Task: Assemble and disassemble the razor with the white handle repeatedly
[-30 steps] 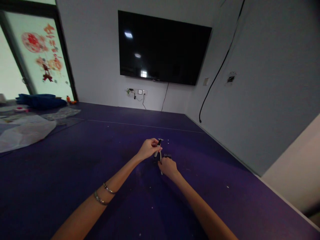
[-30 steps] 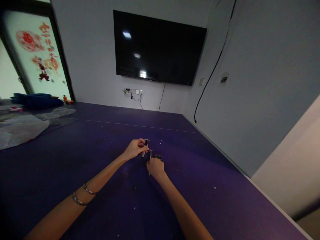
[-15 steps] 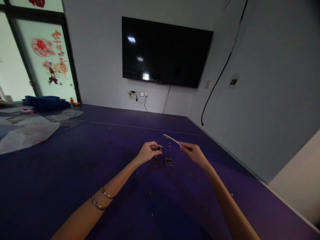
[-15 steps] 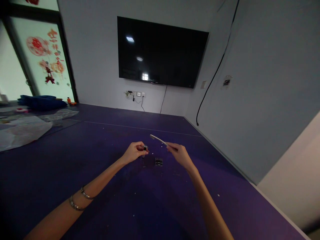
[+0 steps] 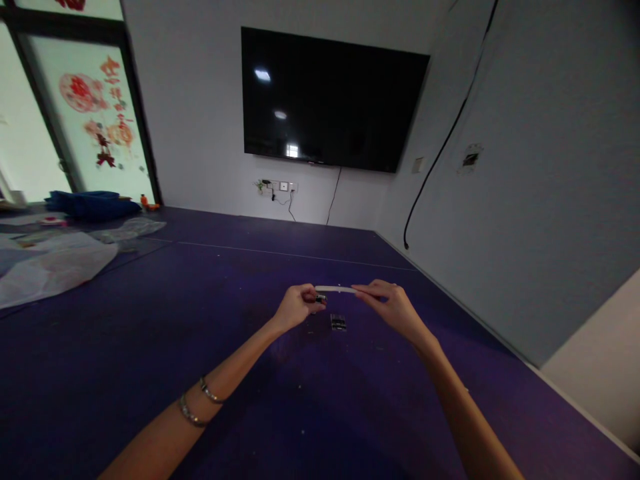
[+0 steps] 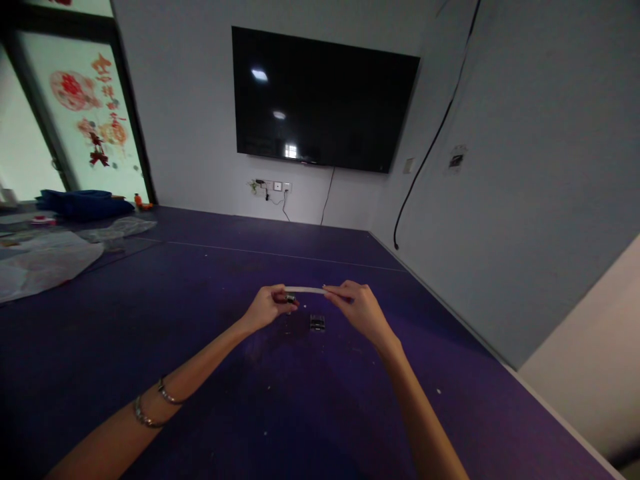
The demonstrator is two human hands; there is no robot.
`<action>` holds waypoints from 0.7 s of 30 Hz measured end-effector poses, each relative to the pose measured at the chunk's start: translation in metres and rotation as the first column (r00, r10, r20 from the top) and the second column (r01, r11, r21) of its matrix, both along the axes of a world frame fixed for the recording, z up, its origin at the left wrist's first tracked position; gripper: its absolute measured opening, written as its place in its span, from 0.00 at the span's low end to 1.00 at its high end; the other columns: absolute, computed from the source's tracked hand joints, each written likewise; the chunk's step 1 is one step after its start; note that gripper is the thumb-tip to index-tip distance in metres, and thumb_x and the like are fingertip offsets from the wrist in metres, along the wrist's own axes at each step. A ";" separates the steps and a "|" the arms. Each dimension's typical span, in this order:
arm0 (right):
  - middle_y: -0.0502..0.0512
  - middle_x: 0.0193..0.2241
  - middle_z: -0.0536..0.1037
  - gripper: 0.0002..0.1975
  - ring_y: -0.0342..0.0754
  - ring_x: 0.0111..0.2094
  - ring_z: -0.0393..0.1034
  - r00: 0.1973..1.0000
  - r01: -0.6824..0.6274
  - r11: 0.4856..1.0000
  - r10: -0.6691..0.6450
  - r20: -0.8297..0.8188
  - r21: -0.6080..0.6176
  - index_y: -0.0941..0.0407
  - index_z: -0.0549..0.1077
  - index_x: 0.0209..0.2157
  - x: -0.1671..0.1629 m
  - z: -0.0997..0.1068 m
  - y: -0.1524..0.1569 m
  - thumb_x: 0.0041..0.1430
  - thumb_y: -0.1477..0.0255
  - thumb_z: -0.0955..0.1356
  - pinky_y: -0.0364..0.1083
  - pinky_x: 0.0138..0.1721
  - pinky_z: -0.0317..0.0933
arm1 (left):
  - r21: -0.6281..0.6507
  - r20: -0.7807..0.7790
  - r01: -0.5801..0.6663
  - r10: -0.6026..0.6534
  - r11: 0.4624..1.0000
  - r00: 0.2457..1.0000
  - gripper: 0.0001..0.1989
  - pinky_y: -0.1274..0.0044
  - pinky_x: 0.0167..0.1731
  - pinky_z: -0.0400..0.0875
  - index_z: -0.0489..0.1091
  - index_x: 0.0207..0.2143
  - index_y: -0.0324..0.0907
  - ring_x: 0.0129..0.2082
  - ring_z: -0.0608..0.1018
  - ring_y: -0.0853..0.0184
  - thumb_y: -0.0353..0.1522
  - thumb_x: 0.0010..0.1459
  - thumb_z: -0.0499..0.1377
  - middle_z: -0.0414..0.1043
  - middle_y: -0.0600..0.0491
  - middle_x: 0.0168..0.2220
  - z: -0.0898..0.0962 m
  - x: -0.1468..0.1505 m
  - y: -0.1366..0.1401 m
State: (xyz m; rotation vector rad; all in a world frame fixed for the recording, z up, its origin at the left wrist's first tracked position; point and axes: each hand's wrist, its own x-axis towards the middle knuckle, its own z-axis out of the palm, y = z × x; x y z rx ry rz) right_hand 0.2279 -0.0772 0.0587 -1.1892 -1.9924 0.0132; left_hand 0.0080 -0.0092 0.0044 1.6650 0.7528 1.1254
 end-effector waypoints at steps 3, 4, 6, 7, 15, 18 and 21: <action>0.54 0.27 0.76 0.14 0.44 0.27 0.68 0.999 0.024 1.000 -0.023 -0.035 0.002 0.52 0.77 0.40 0.003 0.000 0.001 0.57 0.63 0.65 0.43 0.30 0.60 | 0.003 0.017 -0.005 0.005 1.000 1.000 0.10 0.77 0.30 0.70 0.64 0.23 0.38 0.28 0.77 0.68 0.25 0.39 0.64 0.76 0.52 0.27 0.002 0.001 -0.002; 0.54 0.28 0.76 0.14 0.44 0.28 0.68 0.999 0.014 1.000 -0.014 -0.050 -0.006 0.52 0.77 0.40 0.002 0.000 0.000 0.57 0.63 0.65 0.43 0.30 0.60 | 0.009 0.010 -0.005 0.005 1.000 1.000 0.09 0.77 0.30 0.70 0.65 0.23 0.38 0.29 0.77 0.67 0.25 0.39 0.64 0.76 0.52 0.27 0.002 0.001 -0.002; 0.55 0.29 0.77 0.14 0.45 0.29 0.68 0.998 -0.019 0.999 0.017 -0.068 -0.030 0.52 0.77 0.40 0.000 0.001 -0.002 0.57 0.62 0.65 0.43 0.31 0.61 | 0.026 -0.018 -0.006 0.007 1.000 1.000 0.09 0.76 0.30 0.69 0.66 0.24 0.38 0.28 0.77 0.67 0.25 0.40 0.64 0.75 0.52 0.27 0.004 0.000 -0.004; 0.55 0.29 0.77 0.14 0.45 0.29 0.68 0.997 -0.031 0.999 0.028 -0.070 -0.041 0.52 0.77 0.40 -0.001 0.001 -0.002 0.57 0.62 0.65 0.44 0.31 0.61 | 0.033 -0.032 -0.007 0.008 0.999 0.999 0.09 0.76 0.30 0.69 0.66 0.24 0.38 0.28 0.77 0.67 0.26 0.40 0.64 0.76 0.52 0.27 0.004 0.000 -0.004; 0.55 0.29 0.76 0.15 0.45 0.29 0.68 0.996 -0.022 0.998 0.017 -0.086 -0.063 0.52 0.77 0.40 -0.001 -0.001 -0.002 0.56 0.62 0.65 0.44 0.31 0.60 | 0.043 -0.033 -0.022 0.024 0.999 0.999 0.08 0.77 0.30 0.69 0.66 0.23 0.38 0.28 0.77 0.68 0.25 0.40 0.64 0.75 0.53 0.26 0.004 0.000 -0.003; 0.54 0.29 0.76 0.14 0.45 0.29 0.67 0.994 -0.065 0.994 0.057 -0.089 -0.093 0.52 0.77 0.40 -0.003 0.000 -0.003 0.56 0.62 0.65 0.43 0.31 0.60 | 0.059 -0.067 -0.021 0.025 0.998 0.997 0.07 0.78 0.27 0.68 0.68 0.24 0.38 0.25 0.75 0.70 0.26 0.41 0.64 0.74 0.54 0.24 0.005 0.000 -0.004; 0.54 0.28 0.76 0.13 0.44 0.28 0.67 0.994 -0.024 0.997 0.015 -0.112 -0.077 0.53 0.78 0.39 -0.002 -0.001 -0.002 0.56 0.63 0.66 0.43 0.30 0.59 | 0.037 -0.033 -0.027 0.028 0.999 0.999 0.08 0.78 0.29 0.69 0.66 0.23 0.38 0.27 0.76 0.69 0.25 0.41 0.64 0.75 0.53 0.26 0.004 0.000 -0.004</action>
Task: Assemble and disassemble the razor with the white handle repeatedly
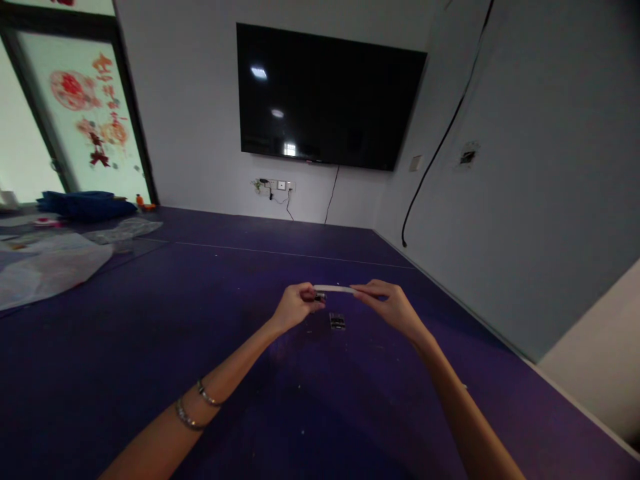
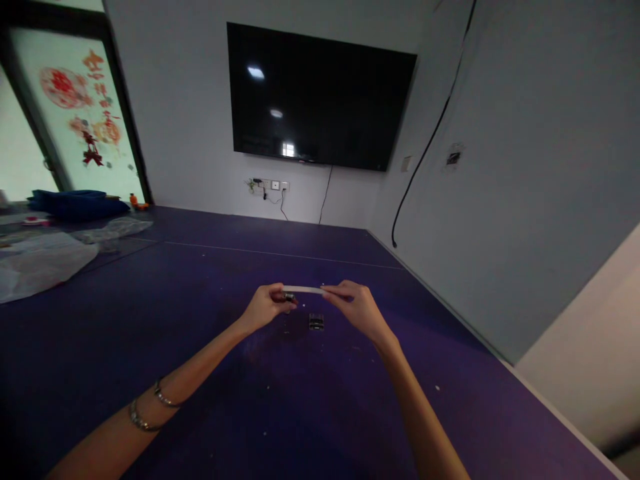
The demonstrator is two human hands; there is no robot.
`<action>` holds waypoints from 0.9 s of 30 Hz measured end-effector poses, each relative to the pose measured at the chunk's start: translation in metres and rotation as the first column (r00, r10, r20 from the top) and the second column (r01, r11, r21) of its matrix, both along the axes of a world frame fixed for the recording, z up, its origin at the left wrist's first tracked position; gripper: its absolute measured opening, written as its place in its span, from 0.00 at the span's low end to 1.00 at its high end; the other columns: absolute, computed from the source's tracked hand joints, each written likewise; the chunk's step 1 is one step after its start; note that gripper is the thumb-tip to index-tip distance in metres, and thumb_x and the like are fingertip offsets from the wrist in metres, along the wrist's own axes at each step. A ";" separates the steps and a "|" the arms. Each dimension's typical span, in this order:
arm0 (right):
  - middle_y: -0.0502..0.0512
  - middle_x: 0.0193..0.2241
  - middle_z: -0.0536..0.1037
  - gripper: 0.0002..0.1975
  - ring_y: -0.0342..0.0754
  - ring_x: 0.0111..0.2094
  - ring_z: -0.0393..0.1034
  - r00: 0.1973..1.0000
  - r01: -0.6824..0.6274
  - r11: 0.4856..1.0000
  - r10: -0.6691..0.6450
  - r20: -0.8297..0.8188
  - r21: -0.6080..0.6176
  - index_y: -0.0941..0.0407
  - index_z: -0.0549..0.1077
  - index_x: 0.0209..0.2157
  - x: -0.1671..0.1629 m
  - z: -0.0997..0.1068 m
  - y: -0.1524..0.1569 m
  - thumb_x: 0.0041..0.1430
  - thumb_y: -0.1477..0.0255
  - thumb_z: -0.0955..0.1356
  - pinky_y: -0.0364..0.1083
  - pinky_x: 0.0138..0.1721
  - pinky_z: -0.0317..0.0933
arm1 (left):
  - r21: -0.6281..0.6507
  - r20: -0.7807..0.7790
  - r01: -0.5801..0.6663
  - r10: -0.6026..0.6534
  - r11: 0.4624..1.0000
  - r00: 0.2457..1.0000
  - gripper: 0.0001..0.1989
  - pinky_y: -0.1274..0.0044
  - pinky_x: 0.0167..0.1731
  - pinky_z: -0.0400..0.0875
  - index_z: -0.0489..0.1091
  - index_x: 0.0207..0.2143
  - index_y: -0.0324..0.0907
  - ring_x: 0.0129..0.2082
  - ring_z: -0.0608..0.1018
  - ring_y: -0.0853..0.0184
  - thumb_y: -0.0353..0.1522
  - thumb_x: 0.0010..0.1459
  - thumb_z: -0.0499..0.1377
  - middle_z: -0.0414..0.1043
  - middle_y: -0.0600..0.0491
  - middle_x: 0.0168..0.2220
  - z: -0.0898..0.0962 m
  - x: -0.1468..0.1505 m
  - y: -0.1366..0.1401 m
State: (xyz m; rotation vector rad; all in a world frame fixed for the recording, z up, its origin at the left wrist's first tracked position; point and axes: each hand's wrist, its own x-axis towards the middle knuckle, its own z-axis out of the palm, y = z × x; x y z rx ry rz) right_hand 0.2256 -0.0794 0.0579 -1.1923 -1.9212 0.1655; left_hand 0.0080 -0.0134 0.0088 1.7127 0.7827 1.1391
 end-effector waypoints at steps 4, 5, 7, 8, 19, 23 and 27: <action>0.54 0.29 0.76 0.14 0.44 0.29 0.67 1.000 -0.007 1.000 0.007 -0.003 -0.001 0.53 0.78 0.39 0.002 0.000 0.000 0.56 0.63 0.66 0.43 0.30 0.59 | 0.014 -0.004 -0.003 0.003 1.000 1.000 0.07 0.78 0.29 0.69 0.67 0.23 0.38 0.28 0.77 0.69 0.25 0.40 0.64 0.76 0.53 0.26 0.000 0.000 0.000; 0.54 0.29 0.76 0.14 0.45 0.29 0.68 1.000 -0.027 1.000 0.027 0.003 -0.009 0.53 0.78 0.39 0.002 0.001 -0.001 0.56 0.63 0.66 0.43 0.31 0.60 | 0.033 -0.020 -0.006 0.007 0.999 1.000 0.07 0.78 0.28 0.68 0.68 0.24 0.38 0.26 0.76 0.69 0.25 0.41 0.64 0.75 0.53 0.25 0.001 0.000 0.000; 0.54 0.29 0.76 0.14 0.45 0.29 0.68 0.999 -0.050 0.999 0.050 0.018 -0.018 0.52 0.77 0.39 0.001 0.001 -0.001 0.56 0.62 0.66 0.43 0.31 0.60 | 0.058 -0.041 -0.012 0.014 0.998 0.999 0.06 0.79 0.26 0.68 0.68 0.24 0.38 0.24 0.75 0.70 0.26 0.41 0.64 0.75 0.54 0.24 0.003 -0.001 -0.001; 0.54 0.29 0.76 0.14 0.45 0.29 0.68 0.999 -0.046 0.999 0.047 0.023 -0.017 0.52 0.77 0.39 0.001 0.001 -0.001 0.56 0.62 0.66 0.44 0.31 0.60 | 0.055 -0.037 -0.013 0.016 0.998 0.999 0.07 0.79 0.26 0.68 0.68 0.24 0.38 0.24 0.75 0.70 0.26 0.41 0.64 0.75 0.54 0.24 0.003 -0.001 -0.002; 0.55 0.29 0.77 0.14 0.45 0.30 0.69 1.000 -0.021 1.000 0.021 0.000 -0.013 0.52 0.78 0.39 0.002 -0.001 0.000 0.55 0.61 0.66 0.44 0.31 0.61 | 0.030 0.002 -0.012 0.012 0.999 1.000 0.09 0.77 0.29 0.70 0.66 0.23 0.39 0.27 0.77 0.68 0.26 0.40 0.65 0.76 0.54 0.26 -0.001 0.001 0.000; 0.55 0.29 0.77 0.14 0.45 0.29 0.68 1.000 0.003 1.000 -0.003 -0.026 -0.010 0.53 0.78 0.39 0.005 -0.002 0.001 0.55 0.62 0.66 0.44 0.31 0.60 | 0.019 0.032 -0.015 0.015 1.000 0.999 0.09 0.77 0.31 0.70 0.65 0.22 0.39 0.29 0.77 0.68 0.25 0.40 0.65 0.76 0.54 0.26 0.000 0.001 0.000; 0.54 0.29 0.77 0.14 0.45 0.29 0.68 0.999 -0.046 0.998 0.045 -0.017 -0.045 0.53 0.78 0.39 0.007 -0.003 0.002 0.55 0.61 0.66 0.44 0.31 0.60 | 0.043 -0.002 -0.010 0.010 0.999 1.000 0.08 0.77 0.29 0.70 0.66 0.22 0.39 0.27 0.77 0.68 0.26 0.41 0.65 0.76 0.54 0.25 0.000 0.002 -0.002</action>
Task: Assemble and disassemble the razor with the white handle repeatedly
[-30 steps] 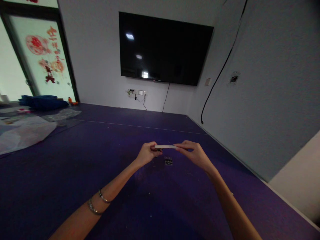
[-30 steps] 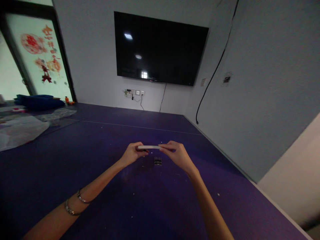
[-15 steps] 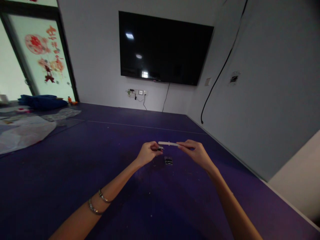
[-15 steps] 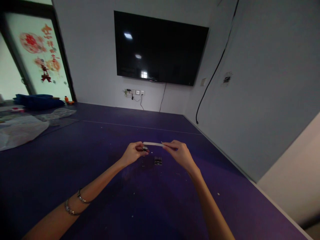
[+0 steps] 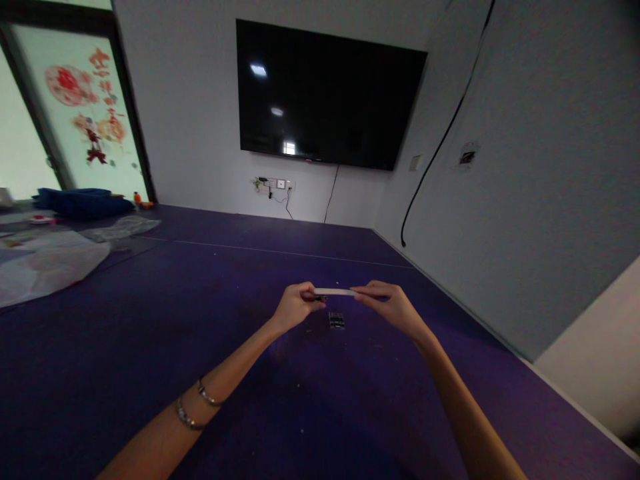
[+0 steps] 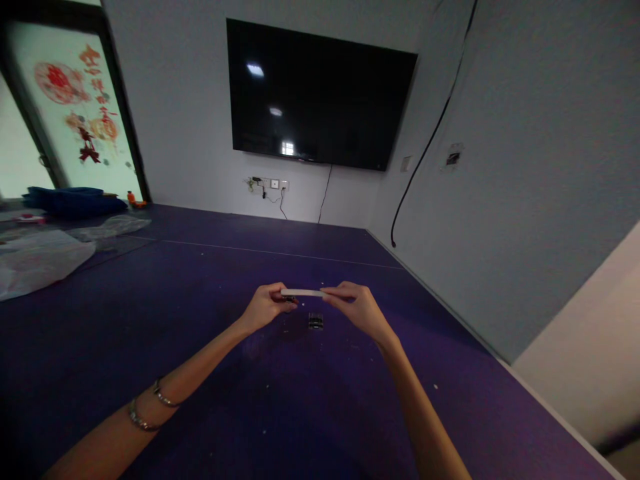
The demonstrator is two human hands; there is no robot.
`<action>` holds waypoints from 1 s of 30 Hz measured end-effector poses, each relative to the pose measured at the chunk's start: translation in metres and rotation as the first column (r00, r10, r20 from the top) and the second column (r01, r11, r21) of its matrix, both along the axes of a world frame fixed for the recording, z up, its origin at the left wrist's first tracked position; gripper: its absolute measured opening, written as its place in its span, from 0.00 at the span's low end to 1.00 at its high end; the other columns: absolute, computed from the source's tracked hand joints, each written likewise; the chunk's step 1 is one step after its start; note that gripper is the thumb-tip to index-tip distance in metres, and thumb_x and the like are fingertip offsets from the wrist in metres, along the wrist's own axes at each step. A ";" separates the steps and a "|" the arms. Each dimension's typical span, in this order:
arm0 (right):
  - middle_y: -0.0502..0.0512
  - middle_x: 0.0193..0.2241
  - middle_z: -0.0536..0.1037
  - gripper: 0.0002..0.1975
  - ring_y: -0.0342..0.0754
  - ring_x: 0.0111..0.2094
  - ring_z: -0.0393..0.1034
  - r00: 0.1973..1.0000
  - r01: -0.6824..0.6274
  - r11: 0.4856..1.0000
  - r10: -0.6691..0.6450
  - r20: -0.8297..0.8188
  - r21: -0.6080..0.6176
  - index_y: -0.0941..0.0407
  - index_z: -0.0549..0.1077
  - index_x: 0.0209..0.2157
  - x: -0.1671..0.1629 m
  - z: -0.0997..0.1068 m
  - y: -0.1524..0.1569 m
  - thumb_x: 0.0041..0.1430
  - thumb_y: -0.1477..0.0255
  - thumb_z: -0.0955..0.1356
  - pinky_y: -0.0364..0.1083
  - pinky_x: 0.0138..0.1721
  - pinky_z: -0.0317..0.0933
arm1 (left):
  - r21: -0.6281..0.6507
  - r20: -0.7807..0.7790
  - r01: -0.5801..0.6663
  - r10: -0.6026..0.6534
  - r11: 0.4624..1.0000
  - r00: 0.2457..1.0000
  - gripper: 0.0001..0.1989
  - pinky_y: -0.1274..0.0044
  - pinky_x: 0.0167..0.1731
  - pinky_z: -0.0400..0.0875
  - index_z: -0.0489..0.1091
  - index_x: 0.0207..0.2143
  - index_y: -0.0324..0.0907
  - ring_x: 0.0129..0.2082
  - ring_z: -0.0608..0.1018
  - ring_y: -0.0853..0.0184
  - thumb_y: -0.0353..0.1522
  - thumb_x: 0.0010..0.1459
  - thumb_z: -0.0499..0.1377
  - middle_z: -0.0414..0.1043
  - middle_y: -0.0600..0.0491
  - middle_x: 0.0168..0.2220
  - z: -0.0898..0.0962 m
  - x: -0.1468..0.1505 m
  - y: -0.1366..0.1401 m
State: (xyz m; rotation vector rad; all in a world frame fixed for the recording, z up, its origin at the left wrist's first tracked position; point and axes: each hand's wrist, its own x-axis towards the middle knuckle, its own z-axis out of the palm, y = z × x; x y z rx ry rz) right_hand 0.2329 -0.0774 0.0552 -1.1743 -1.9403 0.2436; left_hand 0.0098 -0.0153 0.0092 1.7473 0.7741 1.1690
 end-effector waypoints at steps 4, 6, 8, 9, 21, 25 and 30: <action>0.55 0.29 0.77 0.15 0.45 0.29 0.68 0.999 0.038 0.999 -0.038 -0.013 0.003 0.53 0.78 0.39 0.003 -0.001 0.001 0.54 0.61 0.66 0.43 0.30 0.60 | -0.009 0.020 -0.002 0.003 1.000 1.000 0.09 0.77 0.31 0.71 0.66 0.22 0.39 0.29 0.78 0.67 0.26 0.40 0.65 0.77 0.53 0.27 -0.001 0.000 0.000; 0.54 0.29 0.76 0.14 0.45 0.29 0.68 1.000 0.007 1.000 -0.008 -0.011 -0.015 0.53 0.78 0.39 0.003 -0.001 0.002 0.54 0.61 0.66 0.43 0.30 0.60 | -0.012 0.004 -0.008 0.008 1.000 1.000 0.09 0.77 0.30 0.70 0.66 0.23 0.39 0.29 0.78 0.68 0.27 0.40 0.65 0.76 0.54 0.27 -0.001 0.000 0.000; 0.54 0.28 0.76 0.15 0.45 0.29 0.68 1.000 -0.023 0.999 0.023 -0.010 -0.029 0.52 0.78 0.39 0.004 -0.001 0.002 0.54 0.61 0.66 0.43 0.29 0.60 | -0.022 -0.003 -0.011 0.011 1.000 1.000 0.09 0.78 0.29 0.70 0.65 0.22 0.39 0.28 0.77 0.68 0.26 0.40 0.65 0.76 0.54 0.26 -0.001 0.000 0.000; 0.54 0.28 0.76 0.15 0.45 0.29 0.68 1.000 -0.022 0.999 0.022 -0.013 -0.029 0.52 0.78 0.39 0.004 -0.001 0.002 0.54 0.61 0.66 0.43 0.29 0.60 | -0.027 0.003 -0.010 0.011 1.000 1.000 0.09 0.78 0.29 0.69 0.65 0.22 0.39 0.28 0.77 0.68 0.26 0.40 0.65 0.76 0.54 0.26 -0.001 0.000 0.000; 0.54 0.29 0.77 0.15 0.45 0.29 0.68 0.999 0.007 0.999 -0.008 -0.038 -0.034 0.53 0.78 0.39 0.005 -0.002 0.003 0.54 0.61 0.66 0.43 0.30 0.60 | -0.033 0.026 0.001 0.000 0.999 1.000 0.09 0.78 0.30 0.69 0.65 0.22 0.39 0.29 0.78 0.68 0.26 0.40 0.64 0.76 0.54 0.27 0.000 0.000 -0.002; 0.54 0.29 0.77 0.15 0.45 0.29 0.68 0.998 -0.053 0.997 0.052 -0.018 -0.063 0.53 0.78 0.39 0.006 -0.002 0.003 0.54 0.61 0.67 0.43 0.29 0.59 | -0.010 -0.011 -0.009 0.009 1.000 1.000 0.08 0.79 0.27 0.68 0.66 0.22 0.39 0.26 0.77 0.69 0.26 0.40 0.64 0.75 0.54 0.24 0.002 0.001 -0.003; 0.55 0.29 0.77 0.15 0.45 0.29 0.67 0.999 -0.013 0.999 0.012 -0.030 -0.033 0.53 0.78 0.39 0.010 -0.003 0.005 0.54 0.61 0.67 0.43 0.30 0.59 | -0.048 0.032 0.011 -0.010 0.999 0.999 0.08 0.78 0.30 0.70 0.65 0.22 0.38 0.28 0.78 0.68 0.25 0.40 0.64 0.76 0.53 0.26 0.001 0.001 -0.003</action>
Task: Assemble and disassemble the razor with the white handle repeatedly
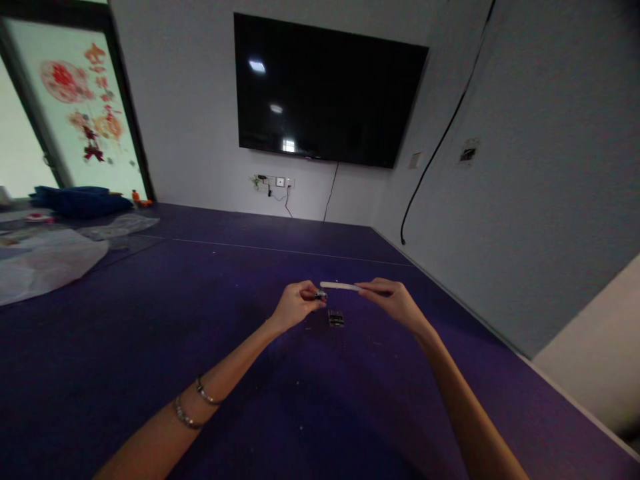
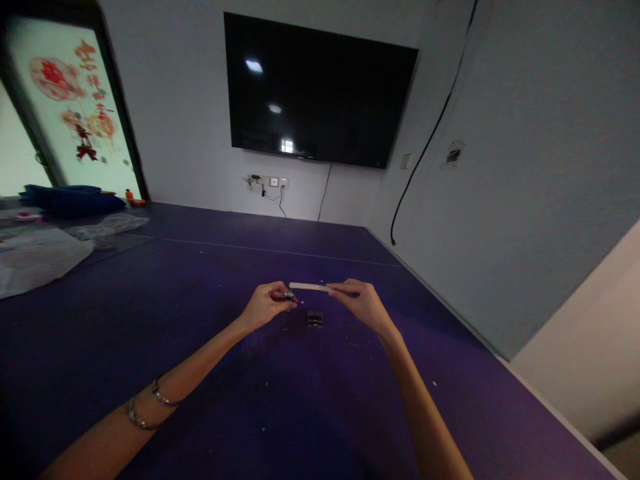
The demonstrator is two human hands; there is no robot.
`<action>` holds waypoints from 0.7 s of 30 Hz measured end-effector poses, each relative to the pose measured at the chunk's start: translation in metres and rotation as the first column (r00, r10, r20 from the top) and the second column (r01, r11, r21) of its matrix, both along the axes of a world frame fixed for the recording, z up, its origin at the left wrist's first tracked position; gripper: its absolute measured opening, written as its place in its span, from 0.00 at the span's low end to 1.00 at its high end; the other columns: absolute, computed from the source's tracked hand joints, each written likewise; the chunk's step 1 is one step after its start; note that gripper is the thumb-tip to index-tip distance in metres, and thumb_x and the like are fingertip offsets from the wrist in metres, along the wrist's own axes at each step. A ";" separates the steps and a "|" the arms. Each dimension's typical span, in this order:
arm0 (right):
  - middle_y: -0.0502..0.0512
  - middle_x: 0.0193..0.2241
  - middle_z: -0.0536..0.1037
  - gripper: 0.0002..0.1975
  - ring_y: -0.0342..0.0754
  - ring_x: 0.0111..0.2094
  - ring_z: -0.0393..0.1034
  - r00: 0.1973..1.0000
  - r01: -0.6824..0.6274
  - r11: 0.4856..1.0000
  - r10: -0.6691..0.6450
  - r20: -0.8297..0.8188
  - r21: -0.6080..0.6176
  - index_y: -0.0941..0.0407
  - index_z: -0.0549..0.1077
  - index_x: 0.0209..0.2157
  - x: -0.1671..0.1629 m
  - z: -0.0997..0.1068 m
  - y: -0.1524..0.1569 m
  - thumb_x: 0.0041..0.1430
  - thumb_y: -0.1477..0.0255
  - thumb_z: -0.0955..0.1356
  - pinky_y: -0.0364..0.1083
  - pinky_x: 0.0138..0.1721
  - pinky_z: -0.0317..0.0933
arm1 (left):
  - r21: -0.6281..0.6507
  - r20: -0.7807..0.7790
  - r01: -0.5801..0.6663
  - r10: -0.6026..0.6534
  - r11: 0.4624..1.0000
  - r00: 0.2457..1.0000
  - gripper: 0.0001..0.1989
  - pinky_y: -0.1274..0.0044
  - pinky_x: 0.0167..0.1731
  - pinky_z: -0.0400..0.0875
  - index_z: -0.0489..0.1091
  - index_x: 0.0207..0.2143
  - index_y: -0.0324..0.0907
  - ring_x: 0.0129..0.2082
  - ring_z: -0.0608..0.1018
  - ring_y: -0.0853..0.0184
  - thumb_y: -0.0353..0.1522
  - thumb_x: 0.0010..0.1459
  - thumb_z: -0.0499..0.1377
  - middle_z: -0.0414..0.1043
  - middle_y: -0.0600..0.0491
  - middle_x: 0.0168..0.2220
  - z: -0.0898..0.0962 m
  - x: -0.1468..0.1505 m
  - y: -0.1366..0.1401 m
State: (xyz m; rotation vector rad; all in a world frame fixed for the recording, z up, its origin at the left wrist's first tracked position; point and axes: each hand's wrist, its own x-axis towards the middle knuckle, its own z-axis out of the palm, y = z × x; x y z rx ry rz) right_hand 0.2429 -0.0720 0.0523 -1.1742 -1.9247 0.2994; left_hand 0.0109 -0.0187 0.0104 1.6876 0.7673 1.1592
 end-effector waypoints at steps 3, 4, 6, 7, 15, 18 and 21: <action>0.54 0.29 0.76 0.15 0.44 0.28 0.67 0.999 -0.047 0.998 0.047 0.002 -0.040 0.53 0.78 0.40 0.002 -0.002 0.001 0.54 0.61 0.67 0.43 0.28 0.58 | 0.015 -0.032 -0.021 0.021 1.000 0.999 0.08 0.79 0.29 0.69 0.67 0.23 0.38 0.27 0.78 0.69 0.25 0.40 0.64 0.76 0.54 0.25 0.000 0.000 0.000; 0.54 0.28 0.76 0.15 0.44 0.28 0.66 0.998 -0.056 0.997 0.056 0.000 -0.051 0.53 0.78 0.40 0.003 -0.002 0.001 0.54 0.61 0.67 0.43 0.27 0.58 | 0.021 -0.038 -0.027 0.028 0.999 0.999 0.08 0.79 0.29 0.69 0.67 0.23 0.38 0.27 0.77 0.69 0.25 0.40 0.64 0.76 0.54 0.25 0.001 0.000 -0.001; 0.54 0.28 0.76 0.15 0.44 0.27 0.66 0.999 -0.040 0.998 0.040 -0.012 -0.053 0.53 0.78 0.39 0.004 -0.003 0.001 0.54 0.61 0.67 0.42 0.27 0.58 | 0.026 -0.033 -0.030 0.031 0.999 0.999 0.08 0.79 0.28 0.69 0.67 0.23 0.38 0.27 0.77 0.69 0.25 0.40 0.64 0.76 0.54 0.25 0.001 -0.001 -0.001; 0.54 0.28 0.76 0.15 0.44 0.27 0.66 0.999 -0.025 0.999 0.024 -0.021 -0.048 0.53 0.78 0.39 0.004 -0.004 0.001 0.53 0.61 0.67 0.42 0.27 0.58 | 0.027 -0.027 -0.025 0.026 0.999 0.999 0.08 0.79 0.28 0.69 0.66 0.22 0.38 0.27 0.77 0.69 0.25 0.40 0.64 0.76 0.53 0.26 0.002 -0.001 -0.002; 0.55 0.30 0.77 0.14 0.46 0.30 0.69 0.997 -0.062 0.995 0.059 -0.043 -0.074 0.54 0.78 0.38 0.003 -0.001 -0.001 0.53 0.62 0.68 0.43 0.30 0.60 | 0.050 -0.037 -0.023 0.025 0.998 0.999 0.08 0.79 0.28 0.69 0.67 0.23 0.38 0.26 0.77 0.69 0.26 0.40 0.64 0.76 0.53 0.25 0.000 -0.001 0.000; 0.56 0.31 0.78 0.14 0.46 0.31 0.69 0.997 -0.044 0.997 0.040 -0.065 -0.063 0.54 0.79 0.37 0.004 -0.002 0.000 0.53 0.62 0.68 0.44 0.32 0.61 | 0.048 -0.036 -0.018 0.020 0.999 0.999 0.07 0.79 0.28 0.68 0.67 0.23 0.38 0.27 0.77 0.69 0.26 0.41 0.64 0.76 0.53 0.26 -0.001 -0.001 0.000; 0.56 0.31 0.78 0.14 0.46 0.32 0.70 0.995 -0.094 0.991 0.089 -0.052 -0.099 0.54 0.78 0.38 0.007 -0.003 0.002 0.52 0.63 0.68 0.44 0.32 0.61 | 0.046 -0.042 -0.021 0.023 0.999 0.999 0.07 0.80 0.27 0.67 0.67 0.23 0.38 0.26 0.76 0.70 0.26 0.41 0.64 0.76 0.53 0.25 -0.001 -0.001 0.000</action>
